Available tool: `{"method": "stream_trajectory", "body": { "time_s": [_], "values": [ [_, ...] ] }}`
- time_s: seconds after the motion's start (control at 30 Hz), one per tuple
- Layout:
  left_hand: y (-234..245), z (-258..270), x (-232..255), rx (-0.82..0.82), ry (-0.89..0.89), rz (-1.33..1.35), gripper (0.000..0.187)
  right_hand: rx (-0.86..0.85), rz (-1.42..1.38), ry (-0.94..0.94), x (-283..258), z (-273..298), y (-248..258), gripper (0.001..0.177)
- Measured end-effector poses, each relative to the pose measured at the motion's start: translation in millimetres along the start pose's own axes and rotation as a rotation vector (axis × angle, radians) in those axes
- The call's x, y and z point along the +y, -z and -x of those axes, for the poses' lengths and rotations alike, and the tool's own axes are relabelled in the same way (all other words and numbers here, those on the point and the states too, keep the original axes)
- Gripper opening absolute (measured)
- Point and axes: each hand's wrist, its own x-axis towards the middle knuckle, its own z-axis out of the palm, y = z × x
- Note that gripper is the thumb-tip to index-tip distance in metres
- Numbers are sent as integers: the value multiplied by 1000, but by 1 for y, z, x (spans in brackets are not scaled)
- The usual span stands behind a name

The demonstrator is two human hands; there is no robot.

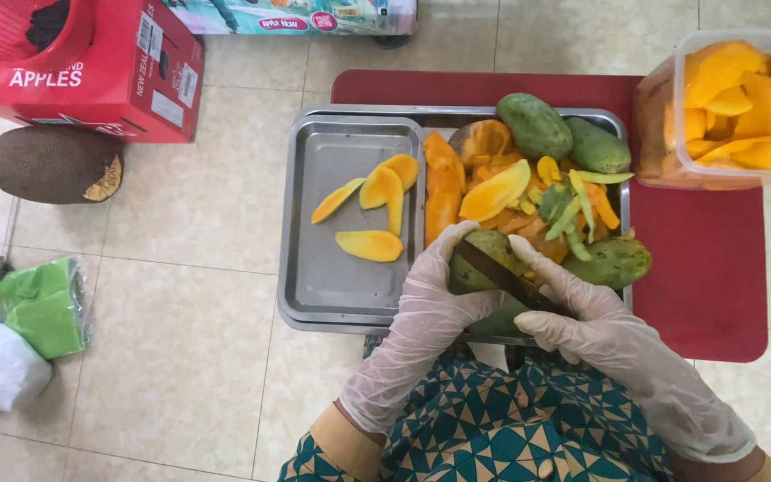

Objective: Peeling and slicing green mangoes using a knife and placing them into a container.

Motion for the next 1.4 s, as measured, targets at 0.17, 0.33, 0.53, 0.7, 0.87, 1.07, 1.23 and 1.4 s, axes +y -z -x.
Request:
{"method": "stream_trajectory", "body": {
  "time_s": [0.17, 0.33, 0.53, 0.7, 0.87, 1.07, 1.23, 1.4],
  "values": [
    [7, 2, -11, 61, -26, 74, 90, -4, 35, -48, -5, -7, -13, 77],
    [19, 9, 5, 72, 108, 120, 86, -5, 52, -71, -9, -17, -23, 73],
    [29, 18, 13, 101, 113, 149, 69, 2, 2, -3, 5, -29, -44, 64],
    [26, 19, 8, 128, 79, 110, 80, 44, 6, 29, 12, -38, -35, 50],
    [9, 17, 11, 106, -41, 164, 82, -71, -43, 104, -12, -21, -22, 66],
    [1, 18, 12, 56, -59, 188, 85, -167, -150, 109, -1, -18, -2, 65],
    [-4, 21, 11, 47, -61, 243, 85, -170, -196, 161, 6, -28, 5, 54],
    [-6, 20, 11, 10, -133, 308, 91, -120, -219, 243, 0, -24, 6, 49]
  ]
}}
